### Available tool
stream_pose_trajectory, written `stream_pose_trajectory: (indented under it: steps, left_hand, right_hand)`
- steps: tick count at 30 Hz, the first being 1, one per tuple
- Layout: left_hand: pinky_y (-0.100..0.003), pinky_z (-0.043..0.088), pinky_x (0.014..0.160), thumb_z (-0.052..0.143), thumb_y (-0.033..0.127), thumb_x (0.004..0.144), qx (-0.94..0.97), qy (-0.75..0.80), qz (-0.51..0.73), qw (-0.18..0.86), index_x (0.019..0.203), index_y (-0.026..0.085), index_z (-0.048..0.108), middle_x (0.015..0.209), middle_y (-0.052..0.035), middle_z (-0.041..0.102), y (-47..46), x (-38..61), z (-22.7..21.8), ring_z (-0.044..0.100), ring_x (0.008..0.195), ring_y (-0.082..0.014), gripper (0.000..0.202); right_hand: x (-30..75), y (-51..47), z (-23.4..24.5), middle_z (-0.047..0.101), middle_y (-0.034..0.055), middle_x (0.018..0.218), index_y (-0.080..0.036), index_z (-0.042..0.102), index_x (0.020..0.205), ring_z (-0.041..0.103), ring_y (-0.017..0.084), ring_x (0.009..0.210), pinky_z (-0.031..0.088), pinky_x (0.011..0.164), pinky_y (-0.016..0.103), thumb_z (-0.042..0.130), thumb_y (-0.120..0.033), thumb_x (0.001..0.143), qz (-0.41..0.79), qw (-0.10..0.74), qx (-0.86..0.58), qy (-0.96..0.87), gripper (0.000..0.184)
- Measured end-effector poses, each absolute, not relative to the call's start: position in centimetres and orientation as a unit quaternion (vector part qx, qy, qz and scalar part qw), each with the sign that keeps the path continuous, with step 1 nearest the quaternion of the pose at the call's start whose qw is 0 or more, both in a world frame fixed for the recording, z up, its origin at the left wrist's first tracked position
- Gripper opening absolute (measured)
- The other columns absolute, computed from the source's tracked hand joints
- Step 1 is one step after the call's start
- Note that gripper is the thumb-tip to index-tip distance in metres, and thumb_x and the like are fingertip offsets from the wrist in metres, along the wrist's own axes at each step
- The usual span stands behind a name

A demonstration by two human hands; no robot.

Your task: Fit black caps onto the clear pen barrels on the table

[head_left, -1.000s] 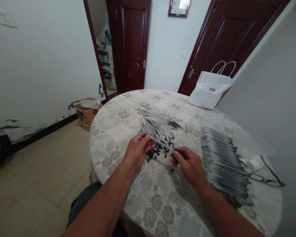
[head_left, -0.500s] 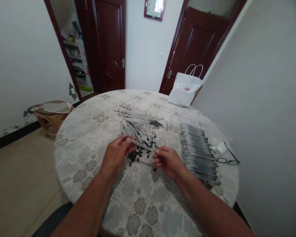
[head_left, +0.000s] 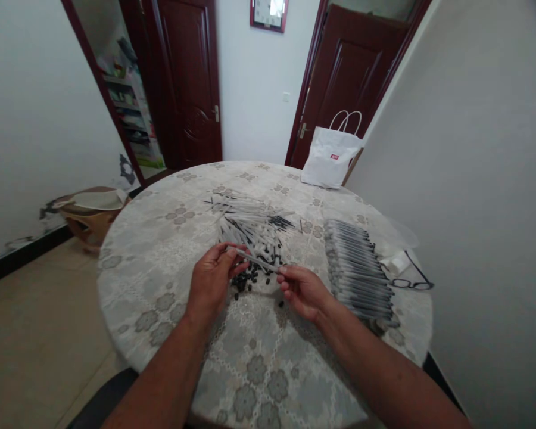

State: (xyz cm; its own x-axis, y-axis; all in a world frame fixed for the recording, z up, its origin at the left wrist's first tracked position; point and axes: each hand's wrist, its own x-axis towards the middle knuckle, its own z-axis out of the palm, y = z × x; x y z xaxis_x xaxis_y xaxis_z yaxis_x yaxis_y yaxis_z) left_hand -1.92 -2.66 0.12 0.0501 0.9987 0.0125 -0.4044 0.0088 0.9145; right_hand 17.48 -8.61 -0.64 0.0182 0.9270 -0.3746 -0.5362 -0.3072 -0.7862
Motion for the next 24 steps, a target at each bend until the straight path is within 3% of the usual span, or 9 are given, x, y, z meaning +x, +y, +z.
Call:
stream_pose_trajectory:
  steps: [5, 9, 12, 18, 24]
  left_hand:
    - [-0.03, 0.064, 0.074, 0.076, 0.032, 0.083, 0.335, 0.366, 0.599, 0.629, 0.107, 0.014, 0.065, 0.107, -0.0135, 0.075, -2.6, -2.1, -0.3, 0.074, 0.09, -0.0194, 0.032]
    - [-0.029, 0.063, 0.072, 0.077, 0.029, 0.083, 0.312, 0.365, 0.594, 0.646, 0.111, 0.013, 0.067, 0.107, -0.0141, 0.075, -2.7, -2.3, -0.4, 0.074, 0.086, -0.0178, 0.034]
    - [-0.029, 0.063, 0.07, 0.076, 0.029, 0.084, 0.301, 0.366, 0.592, 0.652, 0.109, 0.012, 0.069, 0.105, -0.0145, 0.076, -2.8, -2.3, -0.3, 0.074, 0.085, -0.018, 0.031]
    - [-0.032, 0.064, 0.076, 0.075, 0.03, 0.085, 0.304, 0.361, 0.591, 0.654, 0.107, 0.012, 0.069, 0.102, -0.0146, 0.076, -2.9, -2.0, -0.4, 0.075, 0.089, -0.0208, 0.029]
    - [-0.033, 0.064, 0.078, 0.075, 0.033, 0.085, 0.308, 0.348, 0.594, 0.657, 0.103, 0.012, 0.068, 0.1, -0.0145, 0.076, -2.9, -2.0, -0.5, 0.076, 0.089, -0.0212, 0.029]
  right_hand:
    - [16.7, -9.6, -0.4, 0.072, 0.003, 0.075, -0.018, 0.069, 0.097, 0.065, 0.015, 0.055, 0.053, 0.049, 0.024, 0.072, -0.044, 0.087, 0.464, 0.529, -0.543, -0.458, 0.028]
    - [16.8, -10.5, -0.3, 0.077, 0.0059, 0.088, -0.024, 0.076, 0.109, 0.07, 0.019, 0.069, 0.056, 0.071, 0.031, 0.067, -0.04, 0.092, 0.251, 0.47, -0.567, -0.629, 0.025]
    - [17.0, -10.8, -0.3, 0.078, 0.0066, 0.092, -0.026, 0.078, 0.11, 0.071, 0.021, 0.075, 0.054, 0.08, 0.034, 0.068, -0.035, 0.091, 0.193, 0.454, -0.557, -0.668, 0.023]
    - [15.8, -11.5, -0.3, 0.073, 0.0028, 0.074, -0.022, 0.073, 0.104, 0.068, 0.016, 0.058, 0.054, 0.059, 0.028, 0.062, -0.044, 0.096, 0.301, 0.471, -0.575, -0.597, 0.026]
    - [15.3, -10.7, -0.5, 0.067, 0.0001, 0.066, -0.017, 0.069, 0.087, 0.061, 0.012, 0.047, 0.05, 0.043, 0.023, 0.078, -0.052, 0.08, 0.501, 0.543, -0.524, -0.424, 0.037]
